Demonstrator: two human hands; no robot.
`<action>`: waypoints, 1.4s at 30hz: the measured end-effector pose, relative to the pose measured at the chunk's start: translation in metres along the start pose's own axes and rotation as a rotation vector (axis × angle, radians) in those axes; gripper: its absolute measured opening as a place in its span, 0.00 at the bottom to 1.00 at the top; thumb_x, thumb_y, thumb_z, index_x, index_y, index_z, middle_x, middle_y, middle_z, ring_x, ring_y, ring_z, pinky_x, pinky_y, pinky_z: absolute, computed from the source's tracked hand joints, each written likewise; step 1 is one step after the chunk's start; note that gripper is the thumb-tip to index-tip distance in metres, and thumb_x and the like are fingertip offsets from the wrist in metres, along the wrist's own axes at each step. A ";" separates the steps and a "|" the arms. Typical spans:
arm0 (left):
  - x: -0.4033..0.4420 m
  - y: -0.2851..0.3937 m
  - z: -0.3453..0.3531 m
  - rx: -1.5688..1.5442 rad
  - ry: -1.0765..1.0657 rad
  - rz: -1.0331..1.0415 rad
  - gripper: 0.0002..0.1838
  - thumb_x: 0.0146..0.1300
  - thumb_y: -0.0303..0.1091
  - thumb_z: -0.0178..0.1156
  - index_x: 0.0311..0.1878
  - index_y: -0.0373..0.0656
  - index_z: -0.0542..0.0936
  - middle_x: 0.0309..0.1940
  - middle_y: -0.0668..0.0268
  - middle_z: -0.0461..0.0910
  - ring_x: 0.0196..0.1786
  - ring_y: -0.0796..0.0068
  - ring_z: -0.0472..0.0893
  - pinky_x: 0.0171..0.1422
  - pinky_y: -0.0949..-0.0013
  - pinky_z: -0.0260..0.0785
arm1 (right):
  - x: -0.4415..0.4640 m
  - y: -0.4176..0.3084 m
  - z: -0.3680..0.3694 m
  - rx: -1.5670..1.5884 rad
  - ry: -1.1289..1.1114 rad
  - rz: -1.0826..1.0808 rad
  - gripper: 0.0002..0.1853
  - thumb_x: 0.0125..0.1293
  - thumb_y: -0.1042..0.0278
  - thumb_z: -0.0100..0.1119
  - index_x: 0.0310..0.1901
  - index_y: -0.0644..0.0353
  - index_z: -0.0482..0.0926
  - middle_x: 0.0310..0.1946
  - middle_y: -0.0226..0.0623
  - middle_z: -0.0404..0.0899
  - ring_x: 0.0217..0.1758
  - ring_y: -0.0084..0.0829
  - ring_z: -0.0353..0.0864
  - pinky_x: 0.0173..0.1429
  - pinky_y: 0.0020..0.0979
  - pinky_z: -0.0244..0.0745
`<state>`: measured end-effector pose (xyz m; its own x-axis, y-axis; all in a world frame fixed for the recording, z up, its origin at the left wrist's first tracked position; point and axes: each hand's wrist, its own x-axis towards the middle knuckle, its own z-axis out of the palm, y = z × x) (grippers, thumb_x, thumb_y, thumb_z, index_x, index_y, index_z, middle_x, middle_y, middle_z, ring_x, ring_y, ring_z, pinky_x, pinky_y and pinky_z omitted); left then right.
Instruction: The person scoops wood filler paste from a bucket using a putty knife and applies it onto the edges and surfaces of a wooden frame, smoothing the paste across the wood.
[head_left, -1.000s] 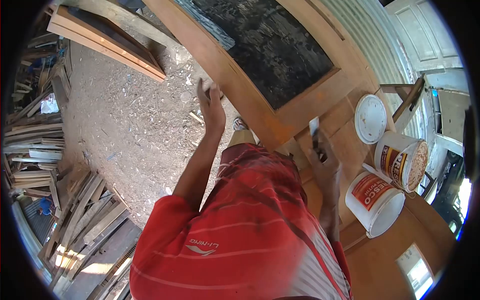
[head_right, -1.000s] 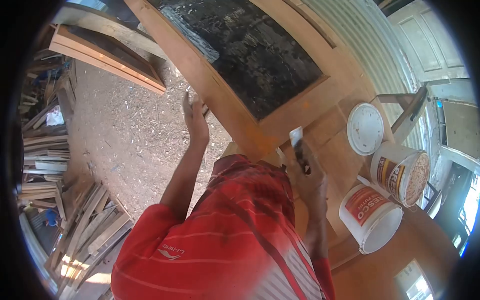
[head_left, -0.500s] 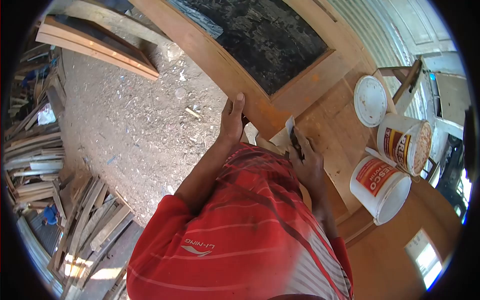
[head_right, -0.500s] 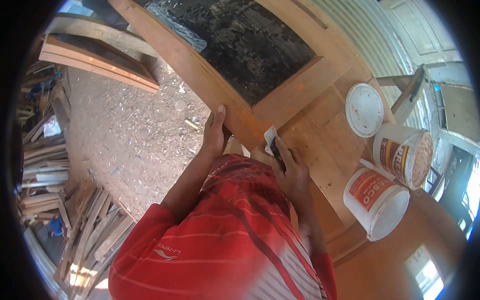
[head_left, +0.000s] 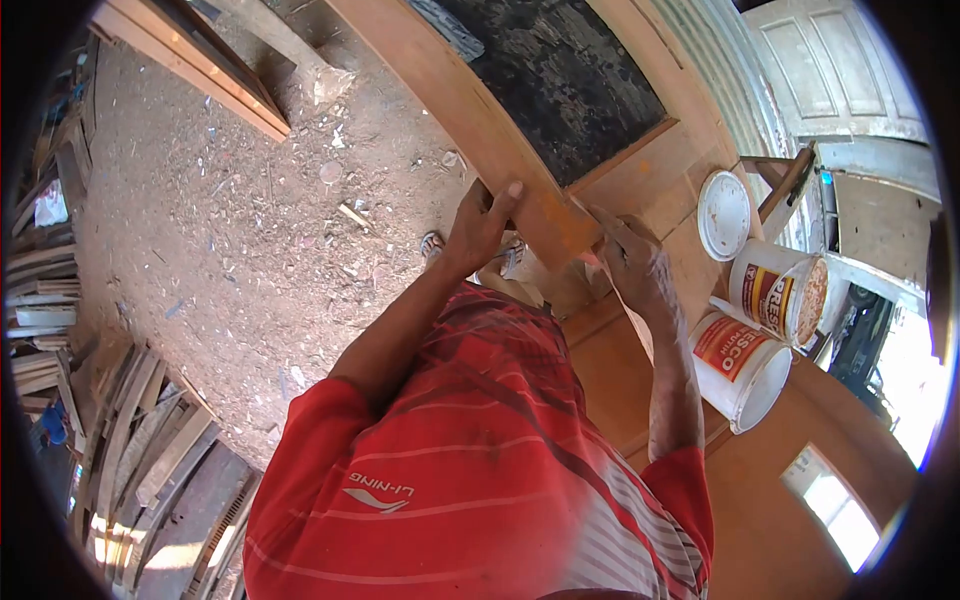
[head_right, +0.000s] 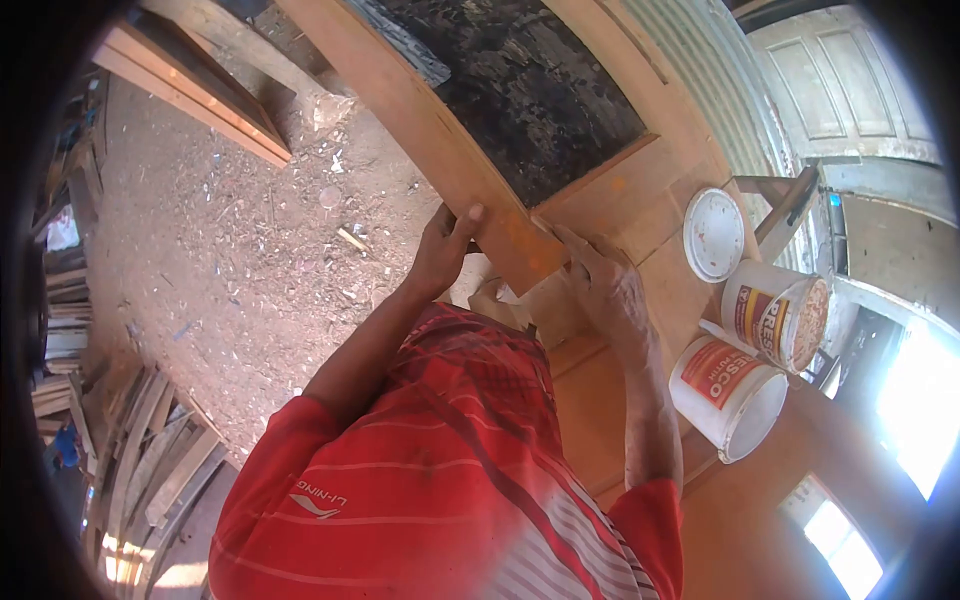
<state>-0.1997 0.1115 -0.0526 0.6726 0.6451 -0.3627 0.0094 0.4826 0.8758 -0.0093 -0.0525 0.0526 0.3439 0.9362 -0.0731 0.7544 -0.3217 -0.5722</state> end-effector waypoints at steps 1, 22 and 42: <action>0.000 0.002 0.000 -0.002 -0.002 0.003 0.40 0.84 0.57 0.59 0.76 0.25 0.69 0.67 0.46 0.80 0.65 0.59 0.86 0.65 0.59 0.86 | 0.003 0.002 -0.002 -0.051 -0.019 -0.060 0.24 0.72 0.74 0.68 0.69 0.56 0.86 0.54 0.47 0.88 0.53 0.47 0.90 0.57 0.46 0.84; 0.004 -0.018 0.004 -0.032 0.055 0.105 0.41 0.84 0.57 0.61 0.76 0.23 0.70 0.66 0.47 0.82 0.67 0.61 0.83 0.72 0.59 0.76 | 0.031 0.004 -0.054 -0.357 -0.263 -0.177 0.28 0.73 0.79 0.56 0.73 0.53 0.82 0.52 0.51 0.84 0.54 0.53 0.87 0.56 0.50 0.83; 0.008 0.016 -0.018 -0.109 0.015 -0.041 0.43 0.76 0.56 0.71 0.74 0.25 0.69 0.60 0.50 0.83 0.59 0.64 0.87 0.64 0.61 0.83 | -0.019 -0.082 0.008 0.111 -0.083 0.311 0.23 0.77 0.71 0.58 0.70 0.67 0.80 0.53 0.59 0.86 0.53 0.60 0.89 0.56 0.51 0.82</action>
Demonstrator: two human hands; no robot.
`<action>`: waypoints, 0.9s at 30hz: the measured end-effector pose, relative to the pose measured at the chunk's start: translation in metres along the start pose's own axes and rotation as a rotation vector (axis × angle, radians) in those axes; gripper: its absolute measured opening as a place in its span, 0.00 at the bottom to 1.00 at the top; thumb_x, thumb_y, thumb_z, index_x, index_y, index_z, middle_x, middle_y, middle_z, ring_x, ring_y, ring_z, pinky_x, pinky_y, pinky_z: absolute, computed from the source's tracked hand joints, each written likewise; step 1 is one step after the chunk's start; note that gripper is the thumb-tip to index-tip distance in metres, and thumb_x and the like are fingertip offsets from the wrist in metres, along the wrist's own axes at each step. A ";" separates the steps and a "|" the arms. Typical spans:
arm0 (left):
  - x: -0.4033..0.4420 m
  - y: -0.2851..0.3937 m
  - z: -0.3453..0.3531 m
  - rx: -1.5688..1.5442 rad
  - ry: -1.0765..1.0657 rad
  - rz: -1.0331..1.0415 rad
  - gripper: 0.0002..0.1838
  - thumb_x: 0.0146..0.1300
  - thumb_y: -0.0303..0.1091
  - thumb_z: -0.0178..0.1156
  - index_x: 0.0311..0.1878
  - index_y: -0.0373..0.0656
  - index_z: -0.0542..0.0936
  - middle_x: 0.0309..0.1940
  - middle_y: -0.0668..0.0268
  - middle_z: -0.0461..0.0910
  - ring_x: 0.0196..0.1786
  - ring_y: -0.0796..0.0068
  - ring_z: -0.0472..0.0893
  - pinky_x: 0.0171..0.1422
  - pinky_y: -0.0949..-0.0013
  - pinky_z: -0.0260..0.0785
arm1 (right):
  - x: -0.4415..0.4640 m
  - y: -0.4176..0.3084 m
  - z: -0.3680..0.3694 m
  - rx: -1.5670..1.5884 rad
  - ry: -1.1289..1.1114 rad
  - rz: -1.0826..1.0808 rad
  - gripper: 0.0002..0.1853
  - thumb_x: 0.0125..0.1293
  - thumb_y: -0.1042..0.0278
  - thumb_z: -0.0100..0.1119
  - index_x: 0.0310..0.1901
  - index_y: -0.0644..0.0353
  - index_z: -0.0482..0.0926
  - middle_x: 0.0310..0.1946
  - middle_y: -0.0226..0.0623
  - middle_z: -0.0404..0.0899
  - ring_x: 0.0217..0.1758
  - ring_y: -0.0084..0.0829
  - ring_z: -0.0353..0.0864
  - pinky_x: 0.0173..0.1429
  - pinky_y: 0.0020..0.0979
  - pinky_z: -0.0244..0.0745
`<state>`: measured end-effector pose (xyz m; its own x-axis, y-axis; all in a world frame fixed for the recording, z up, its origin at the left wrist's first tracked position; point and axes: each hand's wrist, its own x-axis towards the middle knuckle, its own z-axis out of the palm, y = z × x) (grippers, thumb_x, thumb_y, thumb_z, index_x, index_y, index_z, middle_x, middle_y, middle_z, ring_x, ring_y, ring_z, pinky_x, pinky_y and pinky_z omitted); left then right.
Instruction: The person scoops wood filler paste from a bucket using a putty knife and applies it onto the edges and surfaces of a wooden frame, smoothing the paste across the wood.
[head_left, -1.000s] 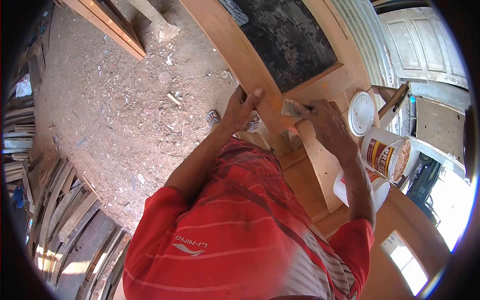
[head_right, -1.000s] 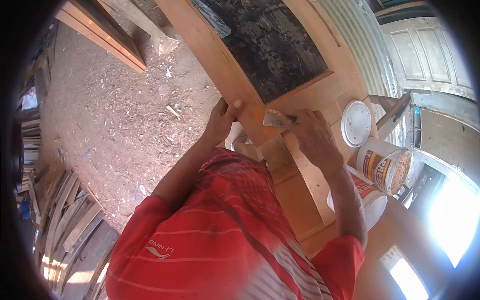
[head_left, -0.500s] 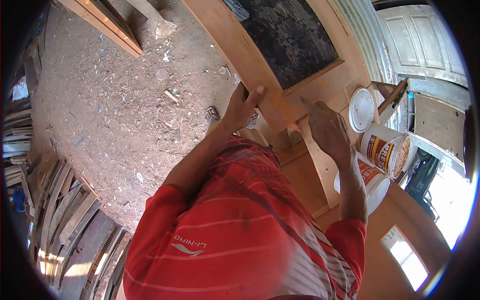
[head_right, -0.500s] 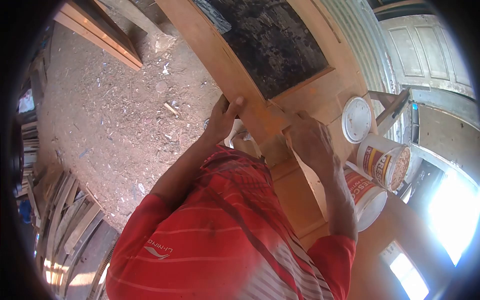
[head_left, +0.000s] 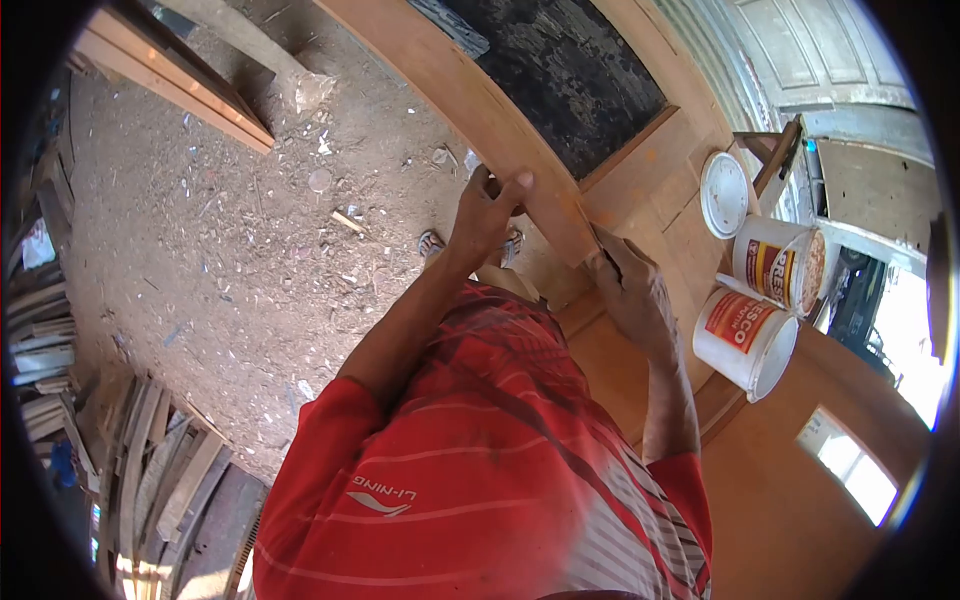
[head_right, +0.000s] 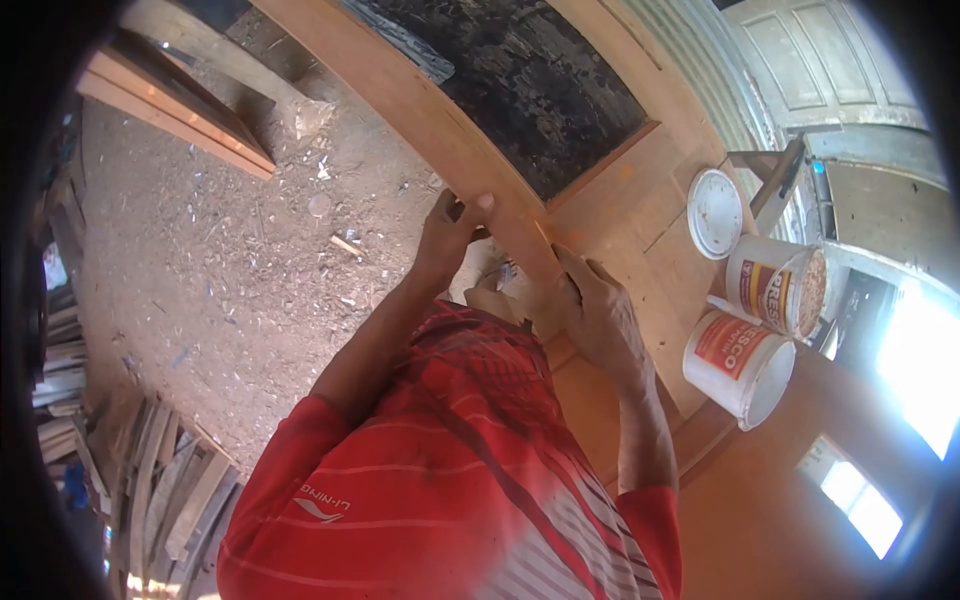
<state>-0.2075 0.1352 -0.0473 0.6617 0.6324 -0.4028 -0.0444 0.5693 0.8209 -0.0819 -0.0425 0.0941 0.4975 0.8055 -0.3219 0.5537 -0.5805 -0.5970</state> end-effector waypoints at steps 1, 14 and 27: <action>0.003 0.005 -0.002 -0.011 0.010 -0.007 0.43 0.76 0.56 0.71 0.74 0.25 0.70 0.60 0.50 0.83 0.59 0.64 0.87 0.64 0.61 0.83 | -0.008 0.002 0.006 0.037 0.045 0.037 0.23 0.77 0.71 0.58 0.70 0.67 0.80 0.52 0.58 0.86 0.52 0.59 0.88 0.56 0.49 0.82; 0.024 0.011 -0.026 0.009 -0.008 -0.060 0.32 0.75 0.50 0.74 0.72 0.44 0.75 0.62 0.67 0.82 0.64 0.70 0.83 0.66 0.58 0.80 | -0.093 0.047 -0.158 -0.476 0.550 0.093 0.17 0.80 0.76 0.62 0.65 0.64 0.86 0.57 0.52 0.90 0.56 0.46 0.93 0.61 0.37 0.86; 0.082 0.017 -0.027 0.252 0.580 0.238 0.40 0.84 0.60 0.57 0.79 0.30 0.70 0.72 0.49 0.77 0.70 0.57 0.78 0.77 0.54 0.70 | -0.063 0.329 -0.361 -0.378 0.118 0.357 0.13 0.68 0.67 0.59 0.37 0.71 0.86 0.26 0.41 0.83 0.30 0.27 0.86 0.37 0.36 0.81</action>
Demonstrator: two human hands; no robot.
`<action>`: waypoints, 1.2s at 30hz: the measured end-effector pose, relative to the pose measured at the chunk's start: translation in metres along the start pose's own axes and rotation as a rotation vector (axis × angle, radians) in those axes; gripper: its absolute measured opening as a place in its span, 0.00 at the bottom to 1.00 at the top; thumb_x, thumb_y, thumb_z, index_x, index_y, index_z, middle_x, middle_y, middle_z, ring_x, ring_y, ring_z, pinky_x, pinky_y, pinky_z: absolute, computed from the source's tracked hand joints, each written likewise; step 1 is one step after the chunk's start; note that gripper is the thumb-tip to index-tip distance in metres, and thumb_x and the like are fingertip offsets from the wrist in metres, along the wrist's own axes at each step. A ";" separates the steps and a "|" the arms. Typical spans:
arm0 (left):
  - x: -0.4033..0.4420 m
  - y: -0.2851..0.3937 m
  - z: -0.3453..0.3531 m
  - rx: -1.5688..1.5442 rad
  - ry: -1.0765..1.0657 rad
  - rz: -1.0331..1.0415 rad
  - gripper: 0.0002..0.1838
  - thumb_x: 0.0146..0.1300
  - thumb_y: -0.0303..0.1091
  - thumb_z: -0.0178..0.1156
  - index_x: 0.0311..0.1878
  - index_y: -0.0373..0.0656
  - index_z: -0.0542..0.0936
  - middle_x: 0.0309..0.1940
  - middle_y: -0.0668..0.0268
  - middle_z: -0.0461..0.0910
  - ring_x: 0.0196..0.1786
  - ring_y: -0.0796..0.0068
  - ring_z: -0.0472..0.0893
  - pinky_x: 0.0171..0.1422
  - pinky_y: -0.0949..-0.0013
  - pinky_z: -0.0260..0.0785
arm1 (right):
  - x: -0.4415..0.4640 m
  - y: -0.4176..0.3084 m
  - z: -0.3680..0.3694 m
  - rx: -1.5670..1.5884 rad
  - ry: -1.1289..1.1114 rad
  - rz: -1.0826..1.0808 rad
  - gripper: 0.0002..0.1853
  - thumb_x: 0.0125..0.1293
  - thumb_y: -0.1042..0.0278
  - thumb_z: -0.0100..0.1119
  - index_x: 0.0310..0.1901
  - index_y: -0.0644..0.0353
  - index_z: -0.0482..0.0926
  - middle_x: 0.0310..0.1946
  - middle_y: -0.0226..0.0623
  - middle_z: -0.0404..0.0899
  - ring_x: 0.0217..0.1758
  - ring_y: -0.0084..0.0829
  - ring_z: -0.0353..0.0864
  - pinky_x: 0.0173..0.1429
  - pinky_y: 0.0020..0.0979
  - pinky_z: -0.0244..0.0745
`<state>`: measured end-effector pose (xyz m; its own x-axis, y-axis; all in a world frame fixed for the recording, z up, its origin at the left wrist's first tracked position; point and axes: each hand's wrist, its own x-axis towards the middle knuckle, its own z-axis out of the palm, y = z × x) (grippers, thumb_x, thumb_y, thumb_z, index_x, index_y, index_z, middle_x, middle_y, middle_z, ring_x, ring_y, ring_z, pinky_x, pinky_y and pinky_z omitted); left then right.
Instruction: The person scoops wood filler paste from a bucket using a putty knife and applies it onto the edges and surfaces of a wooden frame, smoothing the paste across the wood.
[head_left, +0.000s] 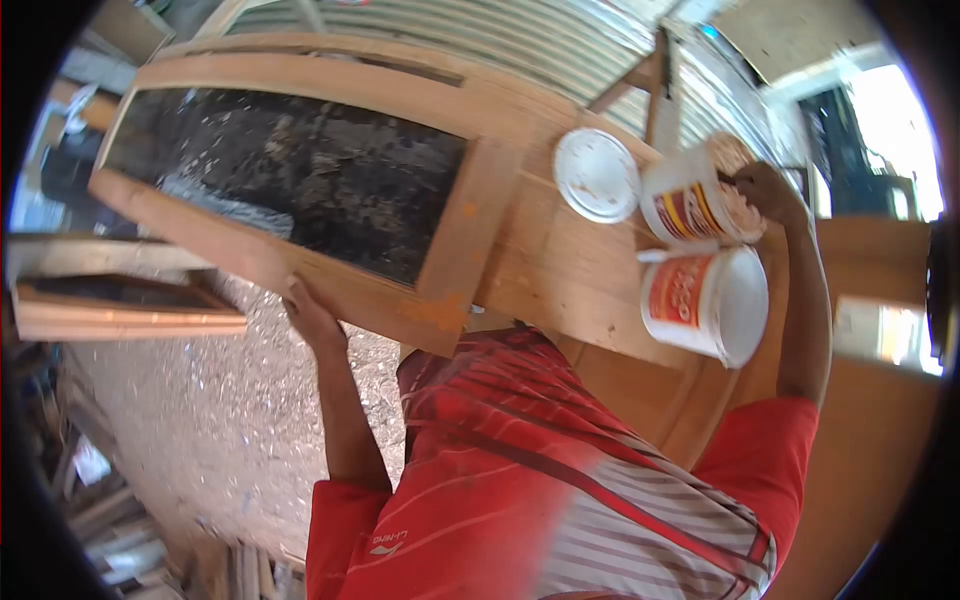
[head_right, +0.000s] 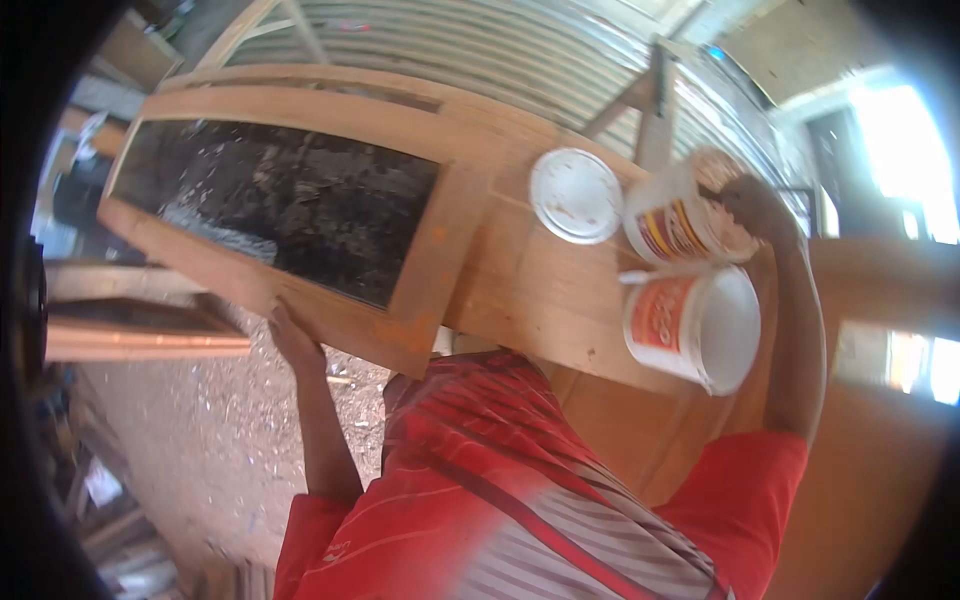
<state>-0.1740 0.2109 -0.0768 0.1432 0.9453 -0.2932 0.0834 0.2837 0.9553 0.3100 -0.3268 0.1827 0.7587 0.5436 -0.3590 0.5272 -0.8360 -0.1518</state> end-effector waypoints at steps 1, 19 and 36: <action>-0.006 0.009 0.006 0.000 0.011 0.024 0.42 0.83 0.60 0.58 0.79 0.28 0.69 0.74 0.47 0.76 0.72 0.56 0.77 0.78 0.55 0.70 | 0.014 0.008 0.013 0.111 -0.034 -0.008 0.13 0.67 0.67 0.61 0.35 0.71 0.84 0.26 0.39 0.82 0.27 0.27 0.85 0.34 0.35 0.81; -0.111 0.034 0.227 0.549 -0.595 1.154 0.38 0.66 0.42 0.73 0.73 0.28 0.75 0.73 0.37 0.74 0.77 0.34 0.73 0.85 0.38 0.62 | 0.141 0.041 0.090 0.074 -0.190 -0.071 0.16 0.77 0.61 0.66 0.32 0.64 0.87 0.24 0.36 0.83 0.25 0.26 0.84 0.31 0.33 0.79; -0.125 0.037 0.245 0.859 -0.646 0.948 0.44 0.72 0.46 0.68 0.81 0.23 0.66 0.84 0.36 0.61 0.87 0.40 0.62 0.91 0.43 0.55 | 0.198 -0.016 0.076 0.009 -0.209 0.012 0.17 0.78 0.59 0.66 0.33 0.63 0.87 0.25 0.34 0.84 0.25 0.25 0.84 0.31 0.32 0.79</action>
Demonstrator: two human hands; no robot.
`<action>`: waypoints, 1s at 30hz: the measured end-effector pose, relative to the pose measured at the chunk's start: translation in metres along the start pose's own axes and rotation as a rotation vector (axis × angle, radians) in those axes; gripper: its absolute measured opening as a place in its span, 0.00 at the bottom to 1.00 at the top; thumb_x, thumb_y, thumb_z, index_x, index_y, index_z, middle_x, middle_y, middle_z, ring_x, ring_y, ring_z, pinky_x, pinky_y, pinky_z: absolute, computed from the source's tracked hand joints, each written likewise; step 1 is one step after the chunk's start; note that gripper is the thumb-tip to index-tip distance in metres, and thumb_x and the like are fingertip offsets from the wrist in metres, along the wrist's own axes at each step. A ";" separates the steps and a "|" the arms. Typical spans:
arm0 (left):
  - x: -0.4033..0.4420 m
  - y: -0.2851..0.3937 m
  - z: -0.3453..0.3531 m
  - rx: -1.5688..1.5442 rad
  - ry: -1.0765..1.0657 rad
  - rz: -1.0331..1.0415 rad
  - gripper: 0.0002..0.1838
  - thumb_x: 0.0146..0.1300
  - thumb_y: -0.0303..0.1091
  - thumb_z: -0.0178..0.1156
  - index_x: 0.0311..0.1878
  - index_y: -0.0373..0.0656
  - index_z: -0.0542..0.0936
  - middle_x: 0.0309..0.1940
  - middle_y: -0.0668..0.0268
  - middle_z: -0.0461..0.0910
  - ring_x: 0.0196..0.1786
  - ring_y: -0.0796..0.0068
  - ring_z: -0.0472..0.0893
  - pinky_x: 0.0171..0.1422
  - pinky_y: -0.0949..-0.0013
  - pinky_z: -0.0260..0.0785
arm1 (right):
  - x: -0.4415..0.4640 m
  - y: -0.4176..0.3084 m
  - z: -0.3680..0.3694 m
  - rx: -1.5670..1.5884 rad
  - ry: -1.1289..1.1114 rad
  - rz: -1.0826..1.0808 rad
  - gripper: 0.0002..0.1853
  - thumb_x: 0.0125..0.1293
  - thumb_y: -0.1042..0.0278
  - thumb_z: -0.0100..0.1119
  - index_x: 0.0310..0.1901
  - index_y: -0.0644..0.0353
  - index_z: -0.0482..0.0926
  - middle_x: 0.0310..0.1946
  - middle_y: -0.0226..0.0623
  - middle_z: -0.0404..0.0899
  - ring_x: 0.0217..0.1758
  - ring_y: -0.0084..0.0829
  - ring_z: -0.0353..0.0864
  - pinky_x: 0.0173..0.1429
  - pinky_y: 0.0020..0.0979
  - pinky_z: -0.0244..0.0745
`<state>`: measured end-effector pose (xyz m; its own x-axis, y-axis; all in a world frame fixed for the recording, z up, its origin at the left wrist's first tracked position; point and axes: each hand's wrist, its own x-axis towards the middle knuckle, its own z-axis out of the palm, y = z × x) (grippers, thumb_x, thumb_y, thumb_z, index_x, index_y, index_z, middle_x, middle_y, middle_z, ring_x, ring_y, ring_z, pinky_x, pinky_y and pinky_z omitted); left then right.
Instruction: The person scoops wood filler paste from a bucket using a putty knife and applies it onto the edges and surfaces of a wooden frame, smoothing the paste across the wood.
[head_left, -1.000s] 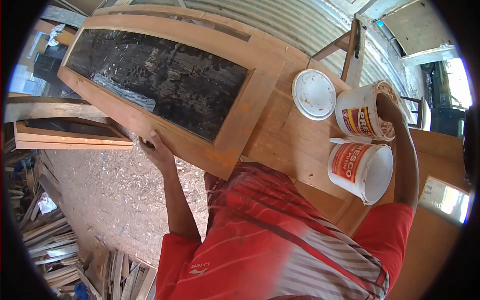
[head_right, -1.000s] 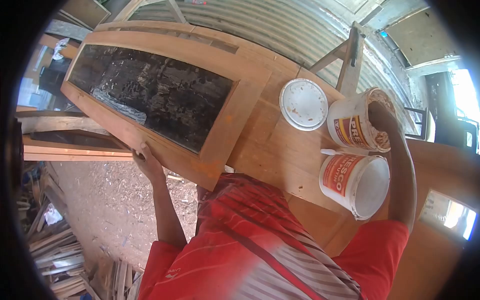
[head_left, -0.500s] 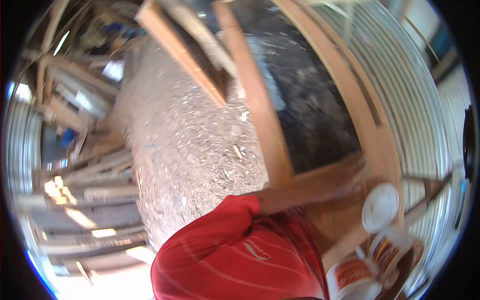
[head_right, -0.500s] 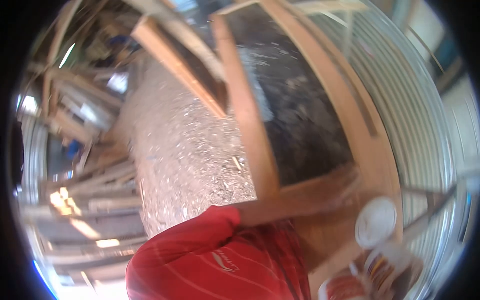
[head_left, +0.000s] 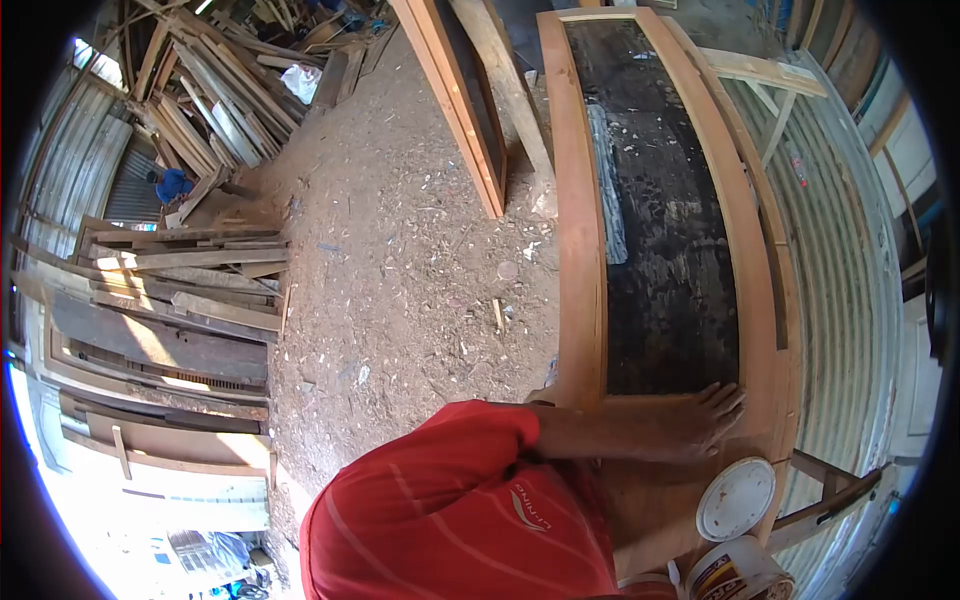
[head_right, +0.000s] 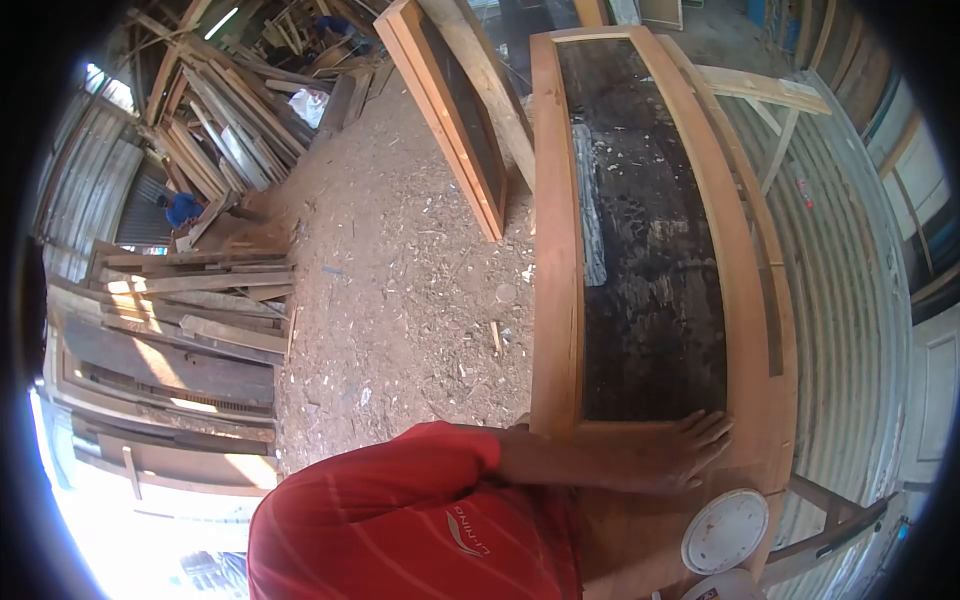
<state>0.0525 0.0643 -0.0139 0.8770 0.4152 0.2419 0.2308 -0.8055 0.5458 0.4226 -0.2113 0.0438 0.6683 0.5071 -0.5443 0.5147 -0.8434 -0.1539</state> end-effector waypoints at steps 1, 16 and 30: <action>0.000 0.001 -0.001 -0.016 -0.002 -0.015 0.43 0.73 0.45 0.67 0.80 0.23 0.66 0.83 0.36 0.62 0.87 0.40 0.63 0.90 0.42 0.56 | 0.000 -0.003 0.000 -0.001 -0.002 0.001 0.17 0.78 0.59 0.66 0.33 0.63 0.87 0.25 0.34 0.84 0.25 0.25 0.84 0.31 0.32 0.79; 0.004 -0.030 0.001 -0.202 0.039 0.371 0.18 0.77 0.37 0.63 0.60 0.33 0.84 0.56 0.47 0.84 0.67 0.45 0.80 0.81 0.45 0.69 | -0.134 0.058 -0.018 0.321 0.123 0.121 0.18 0.79 0.57 0.66 0.34 0.63 0.87 0.26 0.33 0.84 0.25 0.25 0.84 0.31 0.32 0.78; 0.060 -0.008 -0.027 -0.149 -0.525 0.256 0.52 0.75 0.59 0.66 0.90 0.37 0.57 0.90 0.41 0.52 0.93 0.42 0.48 0.94 0.38 0.40 | -0.274 0.014 -0.040 0.693 0.332 0.244 0.16 0.84 0.59 0.60 0.40 0.61 0.85 0.28 0.28 0.85 0.25 0.18 0.81 0.31 0.27 0.77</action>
<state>0.0921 0.1073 0.0177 0.9965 -0.0789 -0.0279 -0.0430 -0.7686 0.6383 0.2681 -0.3548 0.2232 0.8996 0.2285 -0.3723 -0.0442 -0.8003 -0.5979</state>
